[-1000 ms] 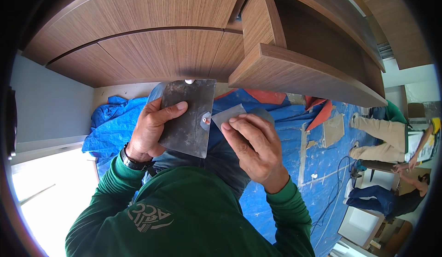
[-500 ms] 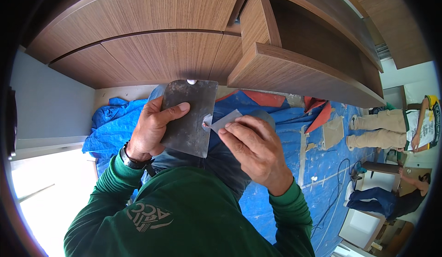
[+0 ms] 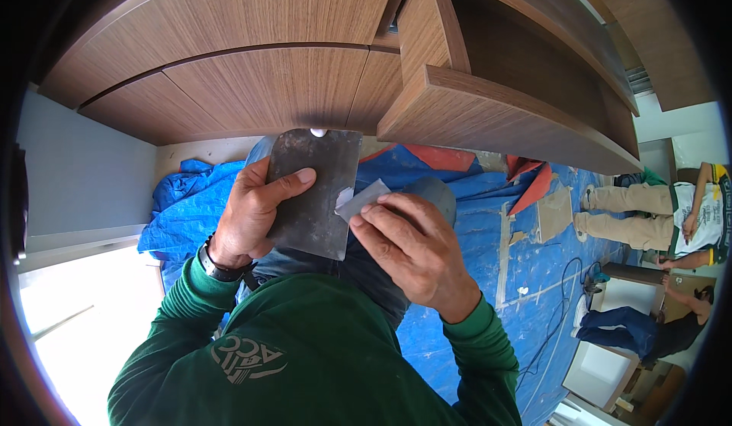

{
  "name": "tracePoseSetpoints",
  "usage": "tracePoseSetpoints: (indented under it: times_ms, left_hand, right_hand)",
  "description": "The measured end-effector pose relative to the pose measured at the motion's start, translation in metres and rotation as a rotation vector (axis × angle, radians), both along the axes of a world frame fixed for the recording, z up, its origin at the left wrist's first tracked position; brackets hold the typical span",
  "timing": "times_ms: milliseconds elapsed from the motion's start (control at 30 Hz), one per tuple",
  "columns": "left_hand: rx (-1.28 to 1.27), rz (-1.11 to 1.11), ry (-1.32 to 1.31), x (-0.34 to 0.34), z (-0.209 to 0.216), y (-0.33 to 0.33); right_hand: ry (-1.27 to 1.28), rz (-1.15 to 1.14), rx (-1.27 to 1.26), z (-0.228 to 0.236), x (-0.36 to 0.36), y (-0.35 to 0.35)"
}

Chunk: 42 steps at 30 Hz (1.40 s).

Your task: The person applies putty to the edge of a cabinet door using a putty knife and smooths it with a piece of sandpaper. They then open and close the cabinet door to check its fit and apply more putty to the interior edges.

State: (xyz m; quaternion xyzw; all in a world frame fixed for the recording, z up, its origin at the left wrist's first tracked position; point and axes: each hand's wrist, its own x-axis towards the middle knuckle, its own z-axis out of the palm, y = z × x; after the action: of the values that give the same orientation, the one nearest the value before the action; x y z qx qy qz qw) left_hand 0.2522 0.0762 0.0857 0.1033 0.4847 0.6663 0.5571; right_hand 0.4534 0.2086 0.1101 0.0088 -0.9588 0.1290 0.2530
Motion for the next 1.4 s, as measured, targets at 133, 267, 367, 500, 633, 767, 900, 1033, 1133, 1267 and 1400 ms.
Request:
tracePoseSetpoints:
  times_ms: [133, 267, 367, 500, 633, 767, 900, 1033, 1133, 1267, 1400]
  left_hand:
    - [-0.006, 0.003, -0.032, -0.001, -0.004, -0.001]
    - [0.015, 0.016, -0.09, -0.002, -0.003, -0.002]
    - [-0.021, 0.023, -0.073, -0.002, -0.005, -0.004]
    - [0.008, -0.001, -0.037, 0.002, -0.003, -0.005]
    - [0.04, 0.02, 0.016, 0.005, -0.007, -0.004]
    - [0.028, -0.005, 0.111, 0.008, -0.001, -0.006]
    - [0.029, -0.018, 0.336, 0.012, -0.003, -0.005]
    - [-0.037, 0.029, 0.311, 0.012, -0.019, -0.009]
    - [-0.003, 0.158, 0.16, 0.011, -0.019, -0.009]
    - [0.006, 0.275, 0.004, 0.007, -0.016, -0.008]
    - [0.008, 0.323, -0.141, 0.013, -0.02, -0.007]
  right_hand:
    - [0.013, -0.065, 0.015, 0.0, 0.003, 0.007]
    - [0.055, -0.038, 0.021, -0.01, -0.001, -0.002]
    - [0.028, -0.048, -0.01, -0.008, 0.007, 0.006]
    - [0.042, -0.045, -0.021, -0.009, -0.001, 0.0]
    - [0.021, -0.016, -0.022, -0.005, 0.005, 0.003]
    - [0.057, -0.064, -0.009, -0.005, 0.0, 0.006]
    - [0.013, -0.025, -0.054, -0.006, -0.005, -0.002]
    - [-0.1, 0.091, -0.151, -0.001, 0.001, 0.0]
    - [-0.198, 0.121, -0.199, 0.003, 0.011, 0.016]
    - [-0.004, -0.083, -0.337, -0.005, 0.017, 0.011]
    - [0.16, -0.121, -0.432, -0.012, 0.009, -0.01]
